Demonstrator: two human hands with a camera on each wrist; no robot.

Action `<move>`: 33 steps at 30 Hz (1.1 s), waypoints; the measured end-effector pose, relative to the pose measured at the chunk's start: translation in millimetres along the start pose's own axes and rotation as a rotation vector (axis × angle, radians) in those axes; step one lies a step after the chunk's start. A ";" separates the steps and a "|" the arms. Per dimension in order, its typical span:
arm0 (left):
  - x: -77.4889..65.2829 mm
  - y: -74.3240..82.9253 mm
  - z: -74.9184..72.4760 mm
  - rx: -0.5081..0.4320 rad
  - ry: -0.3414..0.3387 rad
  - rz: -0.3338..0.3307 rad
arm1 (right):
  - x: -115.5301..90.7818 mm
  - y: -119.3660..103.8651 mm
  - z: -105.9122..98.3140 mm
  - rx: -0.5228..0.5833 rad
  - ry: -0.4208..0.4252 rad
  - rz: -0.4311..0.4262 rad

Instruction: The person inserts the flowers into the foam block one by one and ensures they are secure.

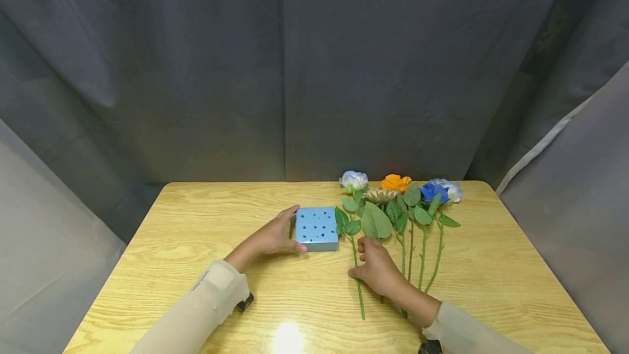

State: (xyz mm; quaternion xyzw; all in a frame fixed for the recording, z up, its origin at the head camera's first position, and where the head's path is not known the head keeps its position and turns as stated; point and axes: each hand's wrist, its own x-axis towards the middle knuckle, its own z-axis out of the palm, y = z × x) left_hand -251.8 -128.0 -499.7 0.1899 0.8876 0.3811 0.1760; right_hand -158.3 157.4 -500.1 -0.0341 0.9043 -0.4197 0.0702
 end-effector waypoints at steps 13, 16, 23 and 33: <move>0.2 1.1 0.4 -0.009 0.009 -0.013 | 4.3 -3.6 -5.1 -0.001 -0.013 0.015; -0.1 1.3 0.6 -0.013 0.010 -0.011 | 7.3 -3.9 -9.6 0.022 -0.027 0.030; -0.6 0.8 0.2 -0.026 0.011 -0.007 | 11.5 -6.3 -17.7 0.123 -0.078 0.100; 2.5 -2.3 -1.5 -0.018 0.001 -0.011 | 12.2 -6.9 -19.5 0.375 -0.157 0.185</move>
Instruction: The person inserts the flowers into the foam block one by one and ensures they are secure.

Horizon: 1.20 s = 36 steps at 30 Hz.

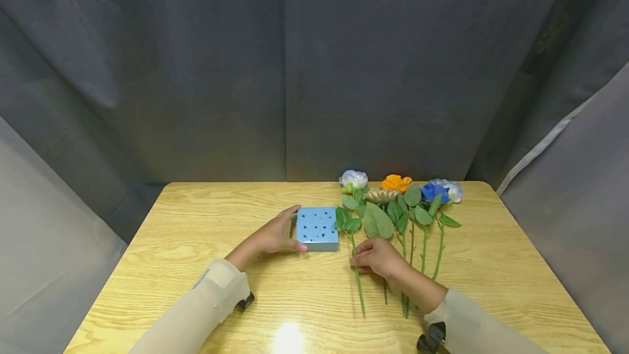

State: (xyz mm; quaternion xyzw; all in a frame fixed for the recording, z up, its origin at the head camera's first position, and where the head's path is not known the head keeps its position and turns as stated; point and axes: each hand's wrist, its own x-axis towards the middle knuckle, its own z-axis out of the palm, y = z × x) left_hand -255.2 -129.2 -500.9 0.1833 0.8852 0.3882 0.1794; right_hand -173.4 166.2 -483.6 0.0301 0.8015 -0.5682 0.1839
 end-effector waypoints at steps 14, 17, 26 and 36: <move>7.2 0.7 -3.3 -0.007 -0.006 -0.015 | -1.4 -6.8 -12.4 0.291 -0.143 0.057; 7.8 1.3 -4.1 -0.013 -0.005 -0.023 | -2.6 -9.4 -13.7 0.315 -0.162 0.052; 7.3 1.6 -4.1 -0.047 -0.008 -0.055 | -7.1 -15.4 -11.8 0.377 -0.170 0.008; 9.6 -1.7 -2.0 -0.026 0.001 -0.060 | -4.4 -30.7 -7.0 0.375 -0.093 -0.047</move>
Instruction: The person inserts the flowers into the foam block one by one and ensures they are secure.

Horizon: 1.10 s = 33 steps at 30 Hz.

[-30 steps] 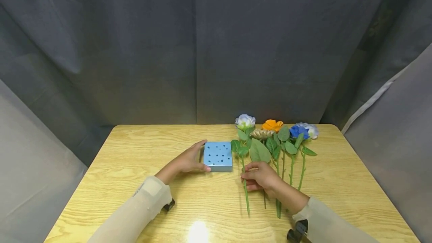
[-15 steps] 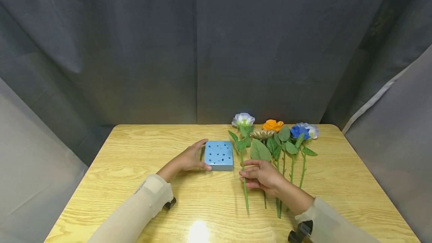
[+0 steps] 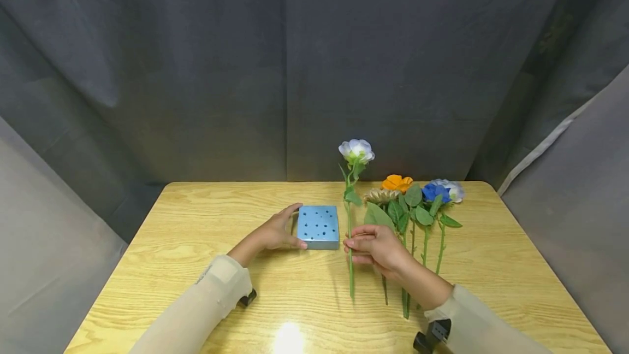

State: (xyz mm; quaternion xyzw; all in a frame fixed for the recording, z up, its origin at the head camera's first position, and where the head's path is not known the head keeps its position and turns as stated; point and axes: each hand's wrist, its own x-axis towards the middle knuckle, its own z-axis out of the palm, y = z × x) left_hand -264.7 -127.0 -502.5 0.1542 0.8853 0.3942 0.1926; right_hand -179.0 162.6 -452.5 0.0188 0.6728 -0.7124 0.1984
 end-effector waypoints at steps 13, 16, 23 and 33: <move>-0.6 -4.4 0.8 -0.022 -0.003 0.010 | 21.3 -6.8 19.9 -0.053 0.088 -0.102; -0.4 -4.8 1.3 -0.018 0.002 0.006 | 28.5 -9.7 24.1 -0.045 0.102 -0.123; 0.7 -4.4 0.9 0.004 -0.001 -0.004 | 45.7 -19.7 32.5 -0.040 0.125 -0.150; -0.6 2.2 -3.7 0.030 0.001 0.004 | 61.6 -41.9 42.9 -0.043 0.119 -0.232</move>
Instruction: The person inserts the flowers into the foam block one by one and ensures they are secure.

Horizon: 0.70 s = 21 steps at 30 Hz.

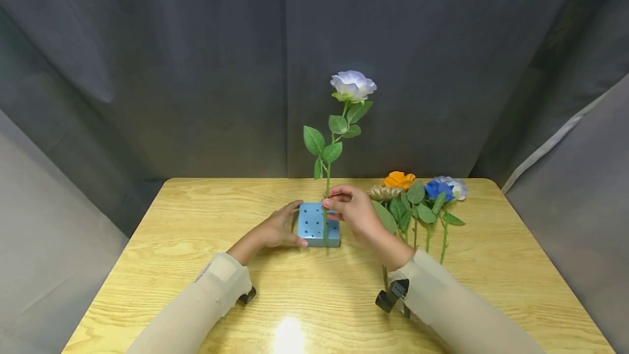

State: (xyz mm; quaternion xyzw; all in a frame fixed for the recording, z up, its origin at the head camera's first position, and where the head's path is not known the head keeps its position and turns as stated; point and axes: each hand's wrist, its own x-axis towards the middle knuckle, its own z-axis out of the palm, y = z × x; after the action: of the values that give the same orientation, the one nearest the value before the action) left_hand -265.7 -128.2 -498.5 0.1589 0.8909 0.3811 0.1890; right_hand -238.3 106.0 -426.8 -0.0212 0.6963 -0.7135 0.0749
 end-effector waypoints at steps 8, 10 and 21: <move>0.0 0.9 -0.1 0.014 -0.012 -0.003 | 12.9 -7.4 5.0 -0.002 -0.002 -0.057; -0.2 1.4 -0.5 0.019 -0.013 -0.001 | 15.9 -8.6 5.9 -0.001 -0.002 -0.064; 4.5 -0.1 2.0 0.006 -0.008 0.006 | 33.9 -6.7 7.5 -0.008 0.009 -0.113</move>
State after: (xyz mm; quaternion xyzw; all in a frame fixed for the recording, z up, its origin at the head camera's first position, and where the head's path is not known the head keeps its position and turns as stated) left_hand -268.7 -125.0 -500.8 0.1638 0.8908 0.3783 0.1908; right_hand -271.3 94.0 -422.5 -0.0575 0.6972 -0.7139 0.0312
